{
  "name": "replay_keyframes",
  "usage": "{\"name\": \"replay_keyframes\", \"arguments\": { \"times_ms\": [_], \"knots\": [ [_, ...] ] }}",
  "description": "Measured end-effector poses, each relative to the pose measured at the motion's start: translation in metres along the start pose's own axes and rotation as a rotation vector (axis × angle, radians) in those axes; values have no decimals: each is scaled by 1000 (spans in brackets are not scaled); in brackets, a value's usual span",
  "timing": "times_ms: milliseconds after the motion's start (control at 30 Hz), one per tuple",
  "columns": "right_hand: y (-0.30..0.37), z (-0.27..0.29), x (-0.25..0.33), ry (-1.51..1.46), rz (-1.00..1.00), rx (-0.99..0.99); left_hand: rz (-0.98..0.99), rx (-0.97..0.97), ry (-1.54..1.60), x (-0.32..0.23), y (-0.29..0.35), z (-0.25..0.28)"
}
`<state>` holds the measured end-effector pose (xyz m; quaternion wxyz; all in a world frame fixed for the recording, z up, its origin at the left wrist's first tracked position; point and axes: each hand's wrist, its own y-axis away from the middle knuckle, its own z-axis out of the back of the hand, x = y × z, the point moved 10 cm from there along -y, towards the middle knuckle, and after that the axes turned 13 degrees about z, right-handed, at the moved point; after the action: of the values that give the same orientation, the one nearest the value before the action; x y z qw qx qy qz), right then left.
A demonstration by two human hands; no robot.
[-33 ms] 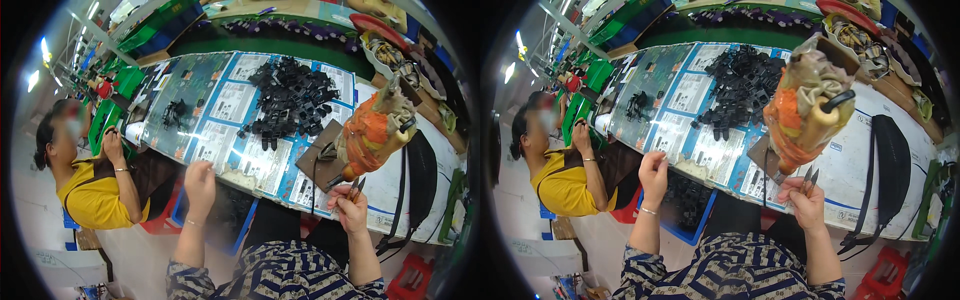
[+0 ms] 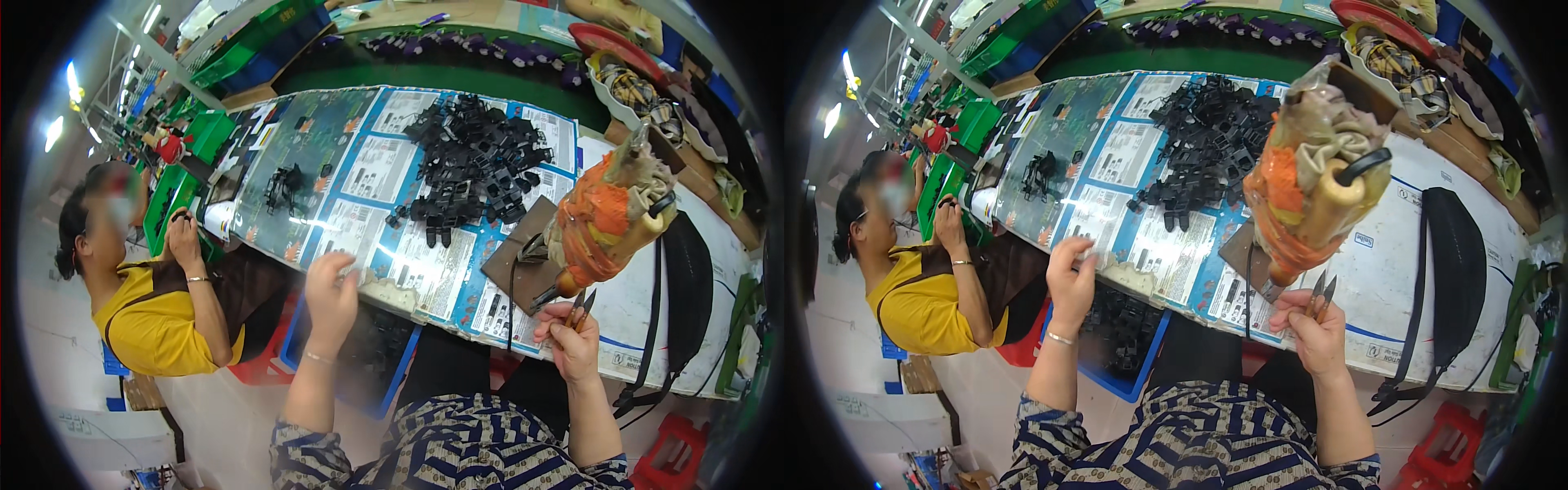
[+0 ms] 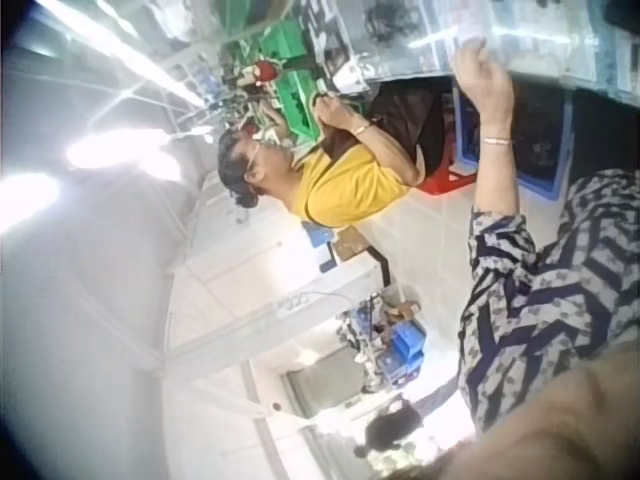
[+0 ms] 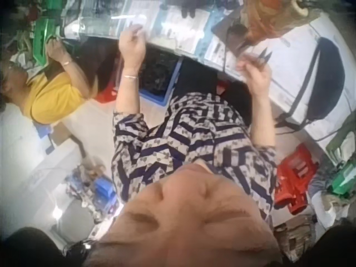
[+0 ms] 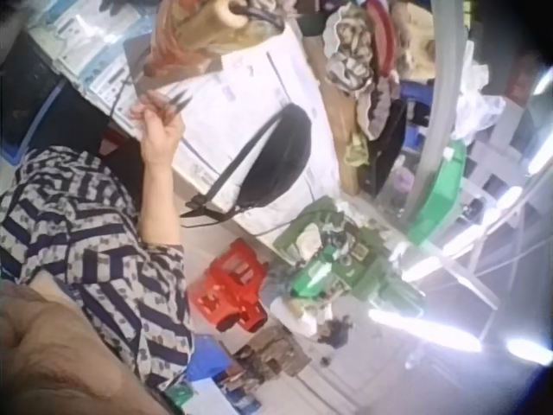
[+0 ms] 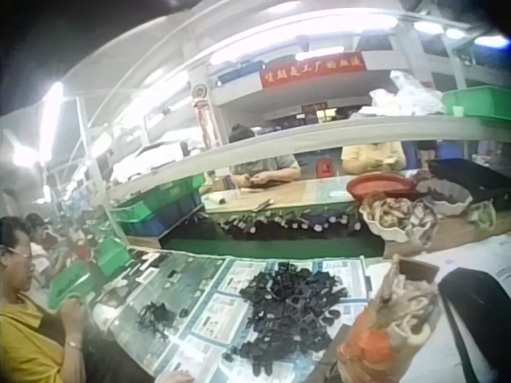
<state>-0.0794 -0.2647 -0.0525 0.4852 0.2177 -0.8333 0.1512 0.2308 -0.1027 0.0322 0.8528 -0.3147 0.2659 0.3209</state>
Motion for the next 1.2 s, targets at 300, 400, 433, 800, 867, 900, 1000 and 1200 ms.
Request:
{"name": "replay_keyframes", "arguments": {
  "times_ms": [300,400,433,800,867,900,1000,1200],
  "knots": [
    [1,-2,-2,-52,-13,30,-148,245,-81,-51,-52,-83],
    [0,0,-2,-61,-21,21,-60,375,-109,-45,-52,-103],
    [-1,0,-2,-63,-20,16,-54,358,-126,-43,-51,-103],
    [-5,-1,-5,-60,-22,59,-46,16,-293,-75,-32,-108],
    [-4,-3,-4,-53,-32,55,-56,2,-259,-67,-35,-107],
    [-3,-3,-5,-44,-42,40,-70,-5,-220,-64,-36,-106],
    [-4,-4,-4,-64,-19,64,-20,93,-157,-51,-41,-104],
    [-2,-3,-4,-55,-26,44,-188,43,-120,-46,-35,-86]
  ]
}}
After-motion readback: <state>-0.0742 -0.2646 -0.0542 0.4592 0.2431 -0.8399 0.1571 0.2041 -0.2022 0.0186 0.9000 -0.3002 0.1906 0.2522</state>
